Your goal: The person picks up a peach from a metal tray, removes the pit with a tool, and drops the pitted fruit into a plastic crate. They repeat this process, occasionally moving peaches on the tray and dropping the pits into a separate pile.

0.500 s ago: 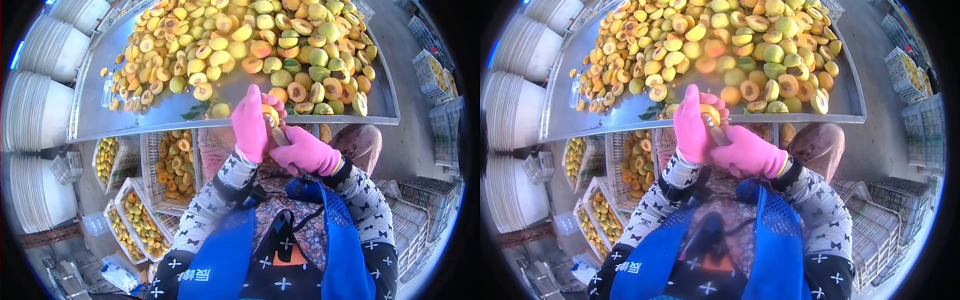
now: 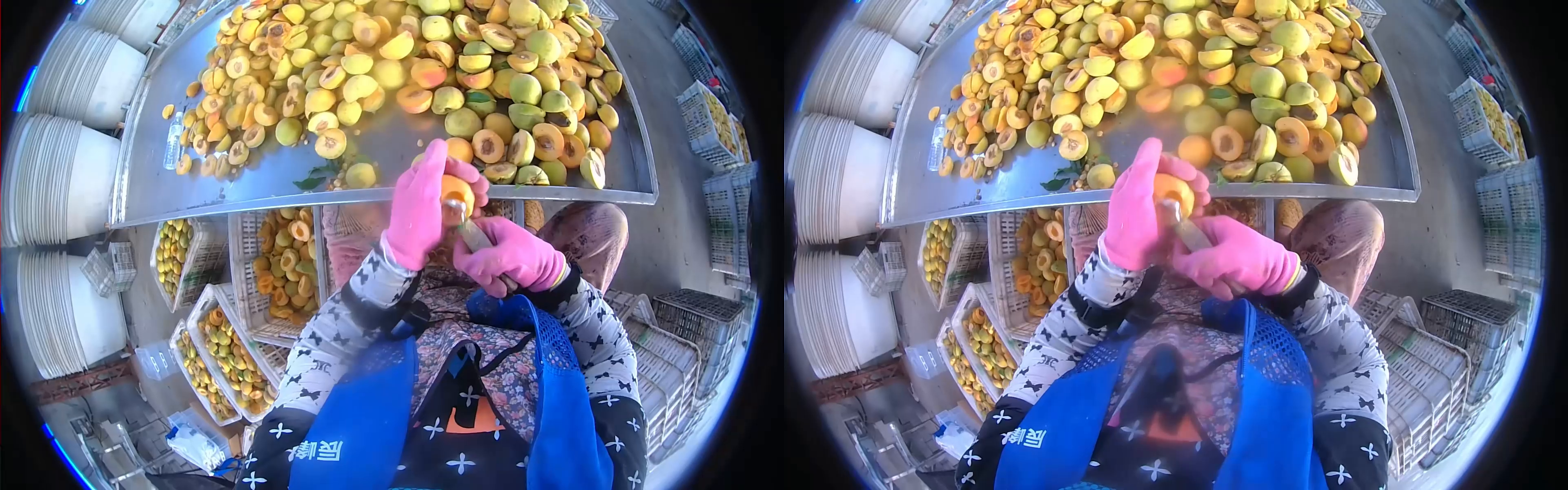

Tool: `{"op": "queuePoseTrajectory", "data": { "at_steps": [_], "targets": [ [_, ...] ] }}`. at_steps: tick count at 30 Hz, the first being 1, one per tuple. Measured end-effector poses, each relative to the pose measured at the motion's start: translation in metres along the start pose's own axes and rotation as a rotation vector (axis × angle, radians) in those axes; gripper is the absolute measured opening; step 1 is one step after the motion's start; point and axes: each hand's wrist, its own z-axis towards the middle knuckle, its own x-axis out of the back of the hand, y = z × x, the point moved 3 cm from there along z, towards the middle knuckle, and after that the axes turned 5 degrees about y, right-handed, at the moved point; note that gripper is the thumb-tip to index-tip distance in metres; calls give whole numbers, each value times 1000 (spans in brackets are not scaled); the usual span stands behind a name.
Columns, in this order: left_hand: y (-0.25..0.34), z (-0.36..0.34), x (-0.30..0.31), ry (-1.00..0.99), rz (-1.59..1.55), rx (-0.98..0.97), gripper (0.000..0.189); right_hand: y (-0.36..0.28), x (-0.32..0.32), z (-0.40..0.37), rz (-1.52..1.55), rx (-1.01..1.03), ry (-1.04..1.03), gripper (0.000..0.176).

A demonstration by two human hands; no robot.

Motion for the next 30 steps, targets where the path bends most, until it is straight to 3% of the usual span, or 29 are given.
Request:
{"op": "queuePoseTrajectory", "data": {
  "at_steps": [1, 3, 4, 6, 8, 10, 12, 13, 14, 16, 18, 20, 22, 25, 28, 29, 30],
  "targets": [
    [-1, 2, 5, -38, 77, -31, 36, -2, 0, -5, -103, -40, 20, 15],
    [11, -8, 21, 111, 390, -217, 42, -5, 2, -17, -374, -100, 100, 19],
    [16, -17, 38, 168, 465, -186, 35, -3, 9, -21, -717, -27, 173, 24],
    [36, -40, 80, 147, 475, -79, 24, 34, 38, -33, -1368, 378, 350, 28],
    [61, -65, 133, 248, 669, 88, 21, 1, 34, -50, -1121, 370, 401, 28],
    [74, -82, 192, 161, 1329, -370, 22, -33, 30, -63, -1048, 287, 581, 23],
    [88, -77, 206, 414, 1165, -212, 27, -45, 54, -60, -1080, 375, 877, 17],
    [89, -64, 210, 518, 1051, -150, 30, -43, 75, -55, -1189, 593, 1099, 16],
    [76, -48, 217, 522, 1064, -157, 36, -51, 93, -53, -1422, 643, 1193, 19],
    [43, -3, 226, 576, 983, -67, 49, -55, 132, -47, -1529, 548, 1361, 23],
    [6, 46, 235, 597, 899, 95, 62, -58, 146, -34, -1510, 400, 1282, 29],
    [-4, 74, 223, 532, 1117, 82, 70, -47, 164, -14, -1546, 304, 1275, 36],
    [2, 86, 187, 451, 1505, -51, 71, -46, 166, 2, -1591, 176, 1251, 37],
    [-11, 97, 163, 413, 1246, -102, 57, -58, 143, 17, -1406, 411, 1024, 36],
    [-1, 76, 130, 401, 597, -35, 51, -79, 99, 7, -700, 217, 793, 38],
    [-7, 77, 128, 302, 161, -5, 50, -82, 87, 9, -740, 319, 794, 40],
    [-3, 70, 120, 211, 47, -32, 51, -78, 74, 10, -775, 412, 788, 41]
  ]
}}
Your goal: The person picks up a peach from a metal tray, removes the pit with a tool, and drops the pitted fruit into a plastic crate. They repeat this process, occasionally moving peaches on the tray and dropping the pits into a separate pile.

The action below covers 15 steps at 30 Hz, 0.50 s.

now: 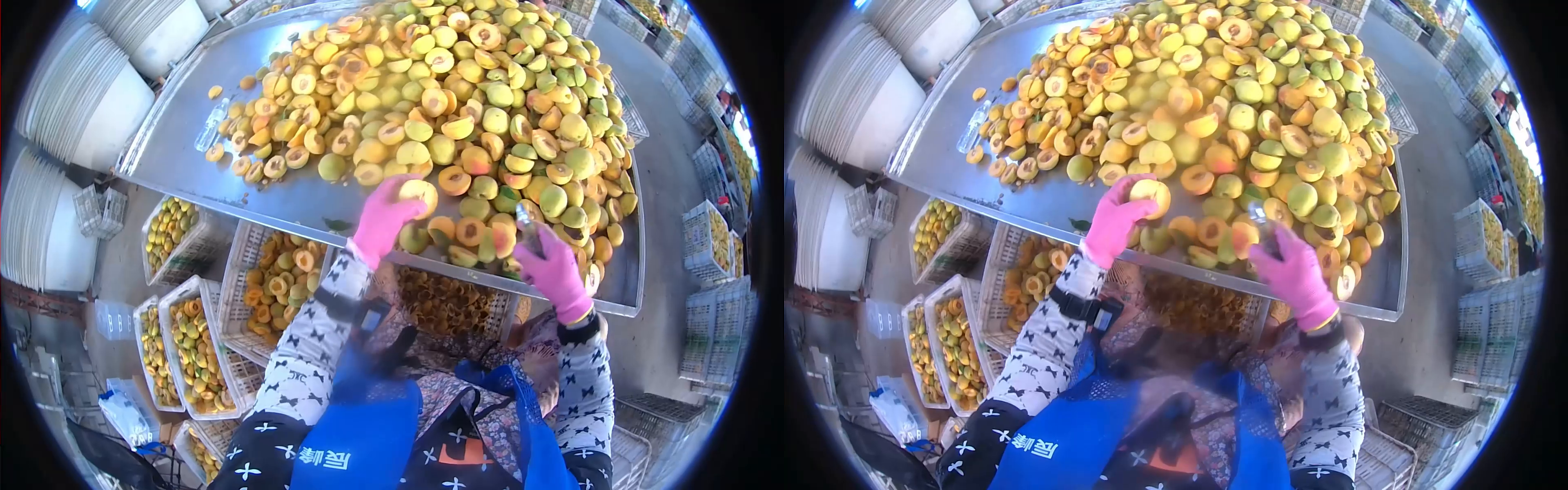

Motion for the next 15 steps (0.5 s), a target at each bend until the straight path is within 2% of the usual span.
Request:
{"op": "queuePoseTrajectory", "data": {
  "at_steps": [2, 4, 7, 8, 9, 10, 11, 13, 15],
  "targets": [
    [26, -25, -20, -176, -233, -27, 52, -34, -18, -19, -41, 156, 41, 43],
    [45, -42, -46, -152, -242, -89, 52, -45, -36, -29, -62, 299, 180, 42],
    [46, -60, -73, -153, -366, -123, 54, -55, -56, -39, 32, 423, 222, 40],
    [44, -63, -81, -166, -429, -130, 54, -52, -59, -40, -27, 485, 243, 40],
    [39, -63, -84, -202, -448, -238, 54, -48, -63, -39, -89, 545, 261, 39],
    [34, -65, -84, -166, -322, -278, 54, -46, -65, -41, -151, 602, 276, 38],
    [31, -67, -85, -131, -196, -320, 53, -42, -62, -39, -136, 544, 183, 36],
    [30, -72, -87, -114, -115, -403, 52, -41, -55, -41, -230, 548, 196, 34],
    [25, -76, -86, -161, -202, -479, 50, -48, -50, -41, -314, 581, 249, 31]
  ]
}}
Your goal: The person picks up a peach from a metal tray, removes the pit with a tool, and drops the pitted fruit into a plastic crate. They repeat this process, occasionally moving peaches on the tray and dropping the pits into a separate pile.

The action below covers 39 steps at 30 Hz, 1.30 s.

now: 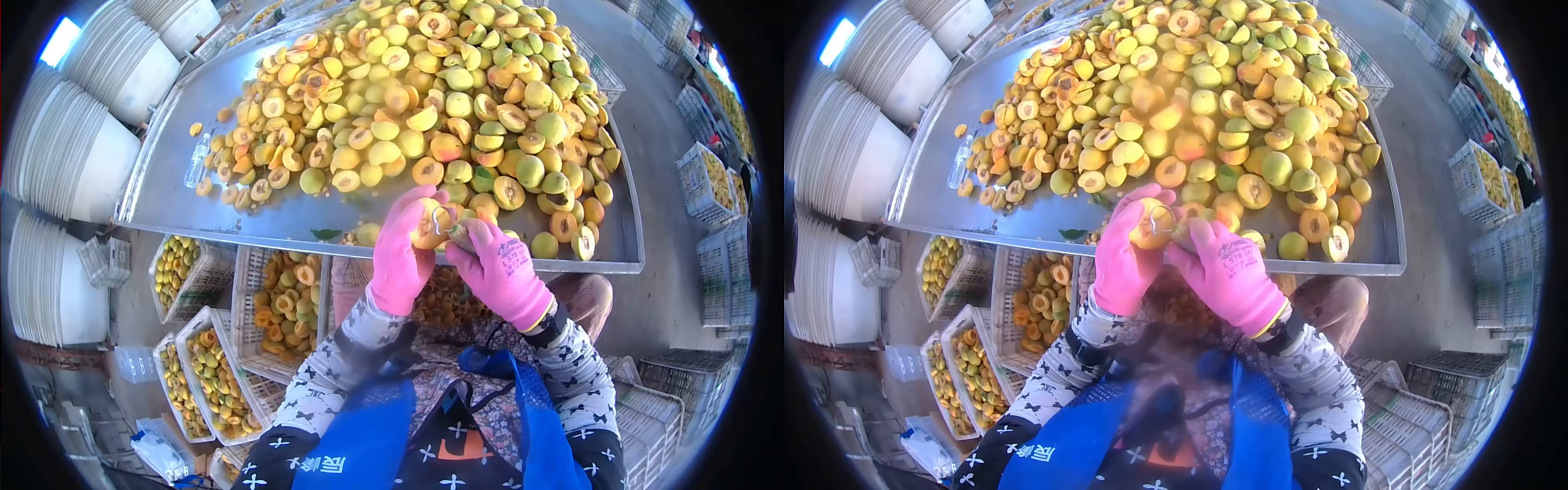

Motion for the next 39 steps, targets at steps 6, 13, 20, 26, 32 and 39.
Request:
{"op": "queuePoseTrajectory", "data": {
  "at_steps": [6, 13, 20, 26, 32, 39],
  "targets": [
    [12, -5, -4, -59, 266, 59, 39, -7, 2, -4, -196, 92, -65, 28],
    [4, -13, -4, 197, -105, 382, 30, 1, -21, -27, -53, -95, -209, 23],
    [-1, -10, -4, 222, -48, 371, 32, -11, -34, -33, 323, -135, -76, 23],
    [29, 6, -7, -307, 795, 60, 37, 23, -2, -14, -70, -16, -180, 22],
    [7, 1, 11, -213, 190, 481, 48, 31, 22, 5, -7, 53, 99, 21],
    [12, 0, 3, 138, -594, 498, 40, -10, -7, -32, 159, -148, 180, 26]
  ]
}}
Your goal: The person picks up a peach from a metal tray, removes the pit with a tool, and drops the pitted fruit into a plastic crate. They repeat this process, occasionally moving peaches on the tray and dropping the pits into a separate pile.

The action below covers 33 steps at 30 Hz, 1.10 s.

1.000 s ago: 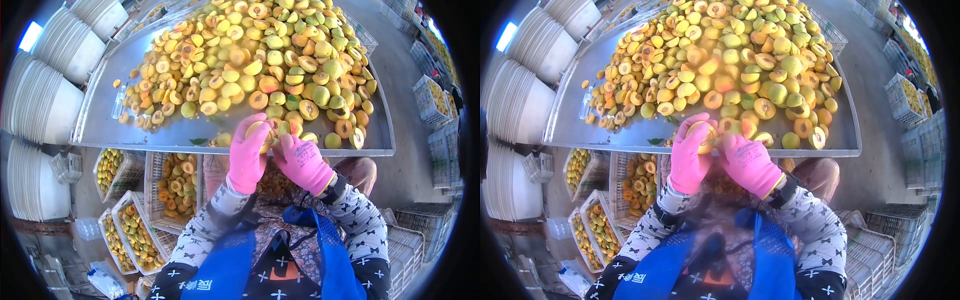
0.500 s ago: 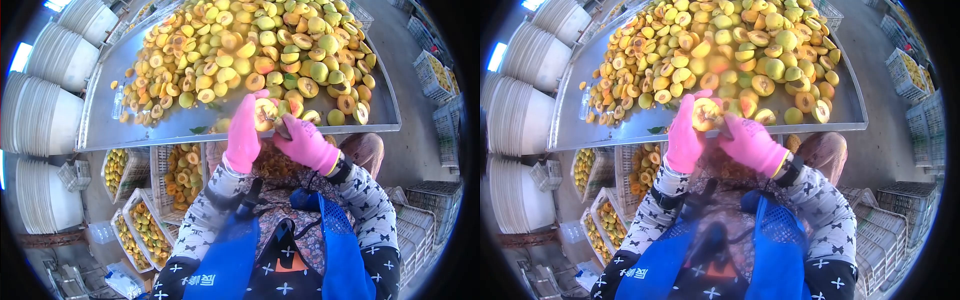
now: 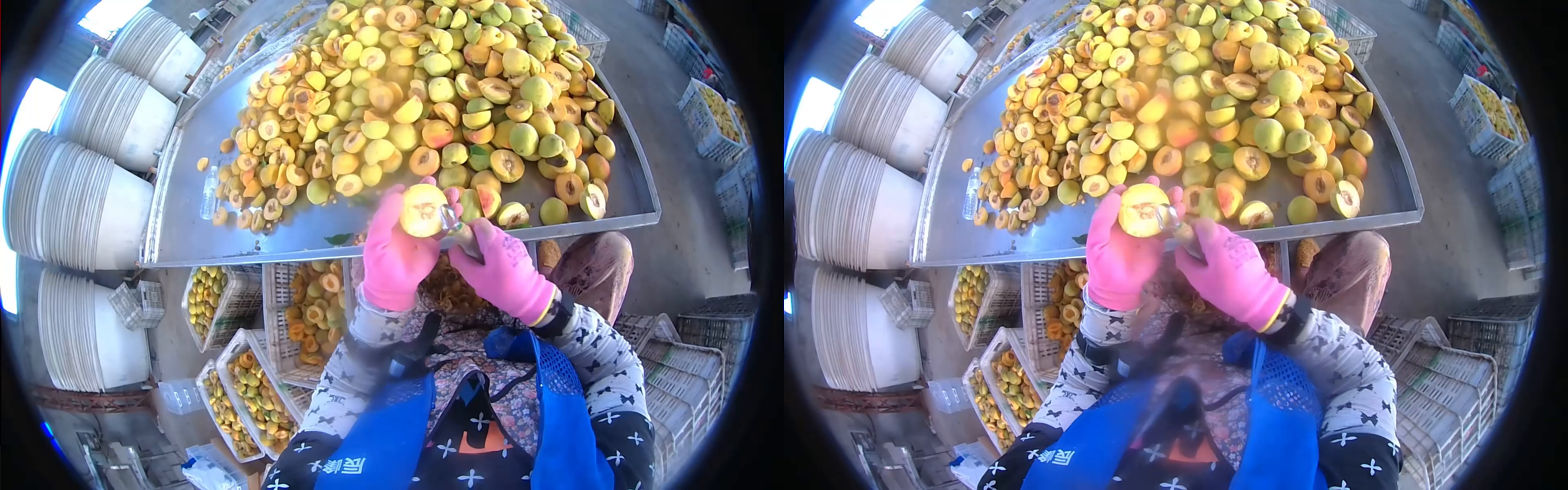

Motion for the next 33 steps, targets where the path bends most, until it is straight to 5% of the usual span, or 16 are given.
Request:
{"op": "queuePoseTrajectory", "data": {
  "at_steps": [11, 13, 17, 19, 21, 26, 28, 31, 33],
  "targets": [
    [4, -3, 7, -80, 104, 101, 43, 7, -4, 6, -232, 35, -285, 24],
    [2, -3, 9, -45, 495, -67, 37, 7, -4, 8, -296, 56, -303, 25],
    [-8, -7, 1, 66, 440, -126, 29, 9, -9, 6, -402, 55, -384, 31],
    [-4, -7, 6, -156, 996, -518, 26, 10, -11, 7, -398, 33, -400, 34],
    [-4, -4, 7, -164, 1101, -610, 23, 11, -18, 4, -366, 6, -394, 38],
    [-4, -1, -9, 196, 444, -184, 18, 6, -28, -1, 106, -79, -354, 43],
    [-5, 0, -8, 243, 455, -223, 16, 3, -32, -5, 225, -50, -318, 42],
    [-10, 0, -9, 285, 466, -304, 20, 14, -43, -6, -64, -133, -465, 72],
    [-14, 1, -4, 291, 465, -304, 23, 26, -39, 1, -97, -79, -517, 73]
  ]
}}
